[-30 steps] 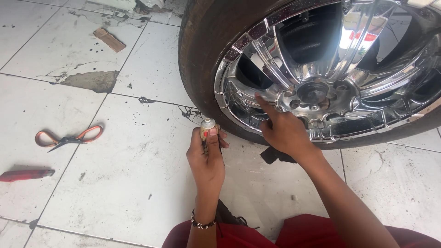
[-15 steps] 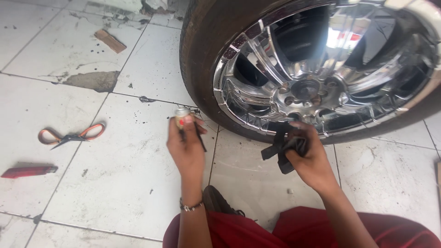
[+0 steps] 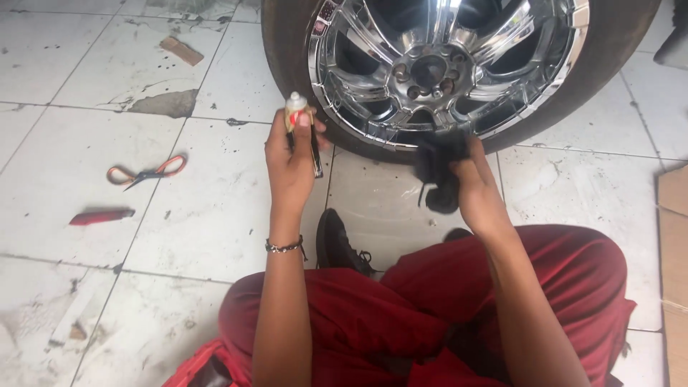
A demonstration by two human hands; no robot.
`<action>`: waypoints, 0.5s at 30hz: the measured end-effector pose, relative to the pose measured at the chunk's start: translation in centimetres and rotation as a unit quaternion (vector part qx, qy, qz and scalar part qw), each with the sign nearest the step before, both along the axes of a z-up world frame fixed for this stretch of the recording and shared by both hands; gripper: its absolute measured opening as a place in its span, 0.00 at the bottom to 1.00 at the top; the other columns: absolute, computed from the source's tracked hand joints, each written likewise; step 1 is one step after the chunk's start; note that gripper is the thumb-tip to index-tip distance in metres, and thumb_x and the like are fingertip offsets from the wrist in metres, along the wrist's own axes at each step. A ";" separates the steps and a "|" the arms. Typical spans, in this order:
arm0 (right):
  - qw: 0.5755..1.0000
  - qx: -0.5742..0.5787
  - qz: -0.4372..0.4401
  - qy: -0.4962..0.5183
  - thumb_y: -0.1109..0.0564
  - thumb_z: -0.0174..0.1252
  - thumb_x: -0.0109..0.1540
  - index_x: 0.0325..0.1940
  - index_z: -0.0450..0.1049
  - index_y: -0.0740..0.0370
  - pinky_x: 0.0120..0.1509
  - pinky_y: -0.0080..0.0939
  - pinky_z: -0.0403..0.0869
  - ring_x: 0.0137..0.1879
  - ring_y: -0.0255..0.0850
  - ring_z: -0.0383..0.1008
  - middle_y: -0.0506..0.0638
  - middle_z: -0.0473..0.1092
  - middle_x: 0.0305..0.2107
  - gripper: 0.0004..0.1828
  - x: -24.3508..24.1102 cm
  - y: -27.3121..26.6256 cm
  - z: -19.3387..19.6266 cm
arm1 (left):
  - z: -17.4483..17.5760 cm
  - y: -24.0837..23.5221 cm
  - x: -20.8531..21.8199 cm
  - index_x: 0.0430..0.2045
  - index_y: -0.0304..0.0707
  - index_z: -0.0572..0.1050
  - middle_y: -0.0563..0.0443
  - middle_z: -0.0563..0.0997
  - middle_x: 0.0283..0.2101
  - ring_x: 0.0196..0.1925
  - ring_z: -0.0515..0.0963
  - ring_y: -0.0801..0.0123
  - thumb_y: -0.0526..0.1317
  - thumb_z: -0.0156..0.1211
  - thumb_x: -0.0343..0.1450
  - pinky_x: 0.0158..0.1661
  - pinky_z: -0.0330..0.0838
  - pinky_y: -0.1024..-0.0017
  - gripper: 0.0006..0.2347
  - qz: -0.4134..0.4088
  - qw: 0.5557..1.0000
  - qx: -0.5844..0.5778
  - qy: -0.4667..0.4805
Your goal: The person applies a substance from a tube onto a car wheel rim and wipes it with a black cloth. They repeatedly apply the substance and wipe different sections of the chrome rim while sitting on the floor.
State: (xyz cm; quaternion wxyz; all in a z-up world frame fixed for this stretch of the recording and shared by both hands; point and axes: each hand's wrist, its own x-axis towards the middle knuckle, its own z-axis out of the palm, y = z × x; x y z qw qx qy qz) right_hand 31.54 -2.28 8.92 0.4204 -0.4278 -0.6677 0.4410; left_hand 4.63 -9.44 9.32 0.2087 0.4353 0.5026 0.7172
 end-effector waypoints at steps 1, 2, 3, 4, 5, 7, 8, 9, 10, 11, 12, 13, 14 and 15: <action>1.000 -0.005 0.005 0.003 0.65 0.42 0.68 0.70 0.63 0.63 0.63 0.32 0.65 0.55 0.36 0.68 0.53 0.71 0.51 0.24 0.2 0.2 -0.5 | 0.8 -0.5 0.6 0.46 0.30 0.73 0.51 0.78 0.34 0.32 0.77 0.77 0.44 0.48 0.82 0.37 0.74 0.76 0.13 0.005 1.000 -0.005 0.003; 0.999 0.009 0.045 0.030 0.66 0.42 0.68 0.71 0.65 0.66 0.64 0.32 0.67 0.57 0.37 0.70 0.54 0.72 0.53 0.26 0.0 0.8 -0.9 | 1.8 -0.7 0.9 0.48 0.30 0.73 0.52 0.78 0.35 0.32 0.76 0.77 0.43 0.49 0.82 0.37 0.74 0.76 0.13 -0.006 1.000 0.006 0.020; 0.995 0.022 0.084 0.056 0.66 0.42 0.68 0.73 0.68 0.69 0.65 0.33 0.68 0.59 0.37 0.72 0.56 0.74 0.55 0.28 -0.4 1.6 -1.3 | 2.8 -0.7 1.0 0.51 0.30 0.73 0.52 0.77 0.36 0.32 0.75 0.77 0.43 0.49 0.82 0.38 0.74 0.76 0.13 -0.016 0.999 0.015 0.038; 0.994 0.020 0.091 0.063 0.66 0.42 0.68 0.73 0.68 0.69 0.65 0.33 0.68 0.59 0.37 0.72 0.56 0.74 0.55 0.28 -1.2 1.8 -1.7 | 3.4 -0.7 0.9 0.51 0.30 0.73 0.52 0.77 0.36 0.32 0.75 0.77 0.43 0.49 0.82 0.38 0.74 0.76 0.13 -0.010 0.999 0.013 0.044; 0.996 -0.004 0.069 0.055 0.66 0.46 0.67 0.76 0.64 0.65 0.59 0.33 0.68 0.52 0.37 0.69 0.56 0.74 0.51 0.30 -2.1 2.3 -2.3 | 3.9 -0.4 0.6 0.52 0.30 0.74 0.52 0.77 0.36 0.32 0.75 0.77 0.42 0.50 0.81 0.38 0.74 0.76 0.13 -0.006 0.999 0.015 0.035; 0.997 -0.039 0.050 0.045 0.66 0.50 0.67 0.79 0.61 0.60 0.53 0.33 0.69 0.46 0.36 0.67 0.57 0.73 0.47 0.34 -3.9 3.4 -4.6 | 4.9 0.5 -0.3 0.53 0.30 0.74 0.52 0.78 0.36 0.32 0.76 0.77 0.41 0.50 0.81 0.37 0.75 0.76 0.13 0.000 1.000 0.007 0.026; 0.993 -0.013 0.050 0.106 0.67 0.53 0.65 0.68 0.61 0.63 0.54 0.32 0.70 0.49 0.35 0.70 0.55 0.72 0.47 0.26 -4.8 4.3 -6.3 | 5.5 1.4 -0.8 0.53 0.30 0.73 0.52 0.79 0.41 0.33 0.76 0.77 0.41 0.50 0.81 0.38 0.76 0.76 0.12 -0.006 0.999 0.022 0.037; 0.985 0.014 0.050 0.167 0.69 0.57 0.63 0.57 0.62 0.66 0.54 0.32 0.72 0.51 0.33 0.72 0.53 0.70 0.46 0.19 -5.9 5.5 -8.1 | 6.0 2.5 -1.5 0.54 0.30 0.73 0.53 0.81 0.45 0.34 0.77 0.76 0.40 0.51 0.81 0.38 0.77 0.75 0.12 -0.012 0.998 0.037 0.049; 0.985 0.010 0.047 0.164 0.69 0.57 0.63 0.57 0.62 0.66 0.54 0.32 0.72 0.51 0.33 0.72 0.53 0.70 0.46 0.19 -6.3 6.1 -9.2 | 6.8 4.0 -1.6 0.54 0.30 0.73 0.53 0.81 0.45 0.34 0.77 0.76 0.40 0.51 0.81 0.38 0.77 0.75 0.12 -0.015 0.998 0.033 0.046; 0.988 -0.020 0.035 0.151 0.69 0.58 0.63 0.52 0.64 0.66 0.51 0.32 0.72 0.47 0.33 0.72 0.55 0.71 0.43 0.15 -6.8 6.9 -10.2 | 7.5 5.6 -1.8 0.54 0.29 0.73 0.52 0.80 0.42 0.35 0.77 0.76 0.39 0.50 0.83 0.39 0.76 0.75 0.11 -0.036 0.997 0.016 0.071; 0.990 -0.049 0.018 0.134 0.69 0.60 0.64 0.47 0.66 0.65 0.47 0.33 0.71 0.43 0.33 0.71 0.56 0.72 0.40 0.11 -7.1 7.7 -11.2 | 8.2 7.6 -2.0 0.54 0.29 0.74 0.51 0.79 0.39 0.35 0.77 0.75 0.38 0.49 0.85 0.40 0.75 0.75 0.10 -0.063 0.994 -0.001 0.094; 0.990 -0.052 0.010 0.129 0.69 0.60 0.64 0.47 0.66 0.65 0.47 0.33 0.71 0.43 0.33 0.71 0.56 0.72 0.40 0.11 -7.3 8.5 -10.9 | 7.8 9.8 -1.9 0.54 0.29 0.74 0.51 0.79 0.39 0.35 0.77 0.75 0.38 0.49 0.85 0.40 0.75 0.75 0.10 -0.070 0.994 -0.004 0.088; 0.984 -0.074 0.024 0.161 0.67 0.59 0.64 0.46 0.67 0.65 0.48 0.31 0.73 0.46 0.31 0.74 0.53 0.74 0.44 0.09 -7.8 9.4 -10.5 | 7.6 11.8 -1.9 0.51 0.29 0.74 0.51 0.80 0.39 0.36 0.79 0.76 0.37 0.50 0.84 0.41 0.77 0.75 0.09 -0.087 0.975 -0.012 0.203; 0.976 -0.094 0.037 0.194 0.66 0.58 0.63 0.44 0.68 0.65 0.49 0.30 0.75 0.48 0.29 0.76 0.49 0.76 0.48 0.07 -8.4 10.1 -10.1 | 7.5 13.7 -2.0 0.49 0.30 0.74 0.51 0.82 0.39 0.36 0.82 0.76 0.36 0.51 0.84 0.42 0.78 0.75 0.08 -0.104 0.943 -0.019 0.316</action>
